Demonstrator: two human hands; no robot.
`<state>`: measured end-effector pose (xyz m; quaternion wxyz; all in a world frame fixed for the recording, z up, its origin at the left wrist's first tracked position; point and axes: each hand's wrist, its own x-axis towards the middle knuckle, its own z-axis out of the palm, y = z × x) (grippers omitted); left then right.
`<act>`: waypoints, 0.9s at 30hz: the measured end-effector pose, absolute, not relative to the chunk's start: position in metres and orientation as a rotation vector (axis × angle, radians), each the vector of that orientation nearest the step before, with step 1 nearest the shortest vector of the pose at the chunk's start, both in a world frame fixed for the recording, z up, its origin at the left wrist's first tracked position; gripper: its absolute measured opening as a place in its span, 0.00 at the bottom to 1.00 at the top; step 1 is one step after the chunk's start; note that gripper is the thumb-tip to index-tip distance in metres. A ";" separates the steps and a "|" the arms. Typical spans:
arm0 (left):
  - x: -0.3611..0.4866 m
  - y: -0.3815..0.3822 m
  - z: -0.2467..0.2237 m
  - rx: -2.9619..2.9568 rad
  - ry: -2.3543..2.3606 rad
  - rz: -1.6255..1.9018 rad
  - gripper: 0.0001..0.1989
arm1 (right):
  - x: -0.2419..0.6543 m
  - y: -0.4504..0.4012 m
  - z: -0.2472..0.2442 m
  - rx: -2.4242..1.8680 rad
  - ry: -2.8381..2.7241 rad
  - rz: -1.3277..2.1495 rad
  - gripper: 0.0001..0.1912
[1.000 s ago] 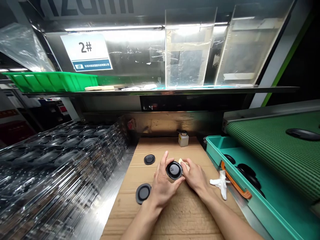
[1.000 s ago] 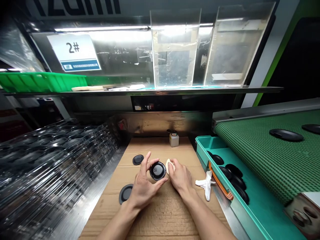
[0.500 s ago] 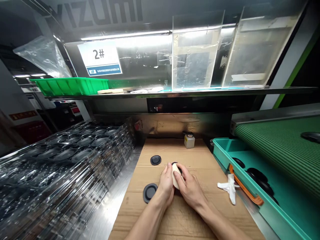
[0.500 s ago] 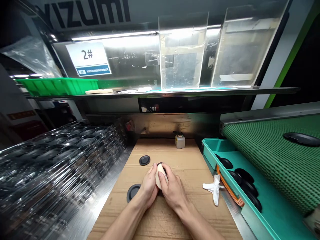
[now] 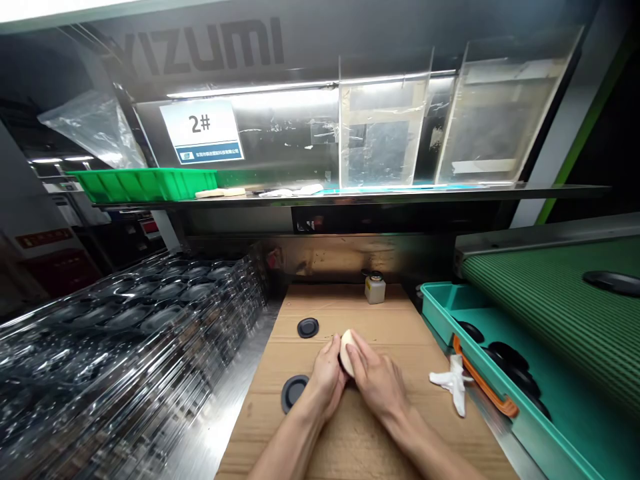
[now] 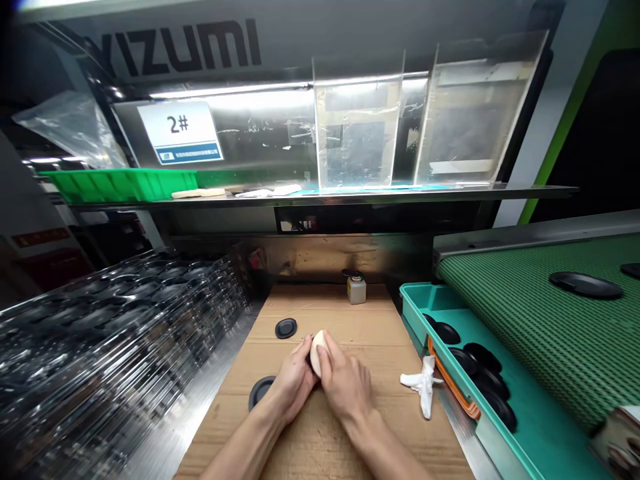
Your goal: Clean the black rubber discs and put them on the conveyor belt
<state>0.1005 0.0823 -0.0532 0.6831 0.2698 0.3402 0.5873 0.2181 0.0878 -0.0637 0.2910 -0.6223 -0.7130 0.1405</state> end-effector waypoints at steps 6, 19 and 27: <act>0.086 0.091 -0.060 0.881 0.963 1.280 0.15 | 0.245 0.110 -0.077 -1.839 -1.764 0.281 0.25; 0.001 0.050 0.013 1.491 1.355 0.988 0.23 | 0.247 0.116 -0.083 -1.827 -1.841 0.223 0.22; -0.033 0.037 -0.027 1.822 1.718 0.573 0.19 | 0.249 0.117 -0.086 -1.815 -1.847 0.219 0.22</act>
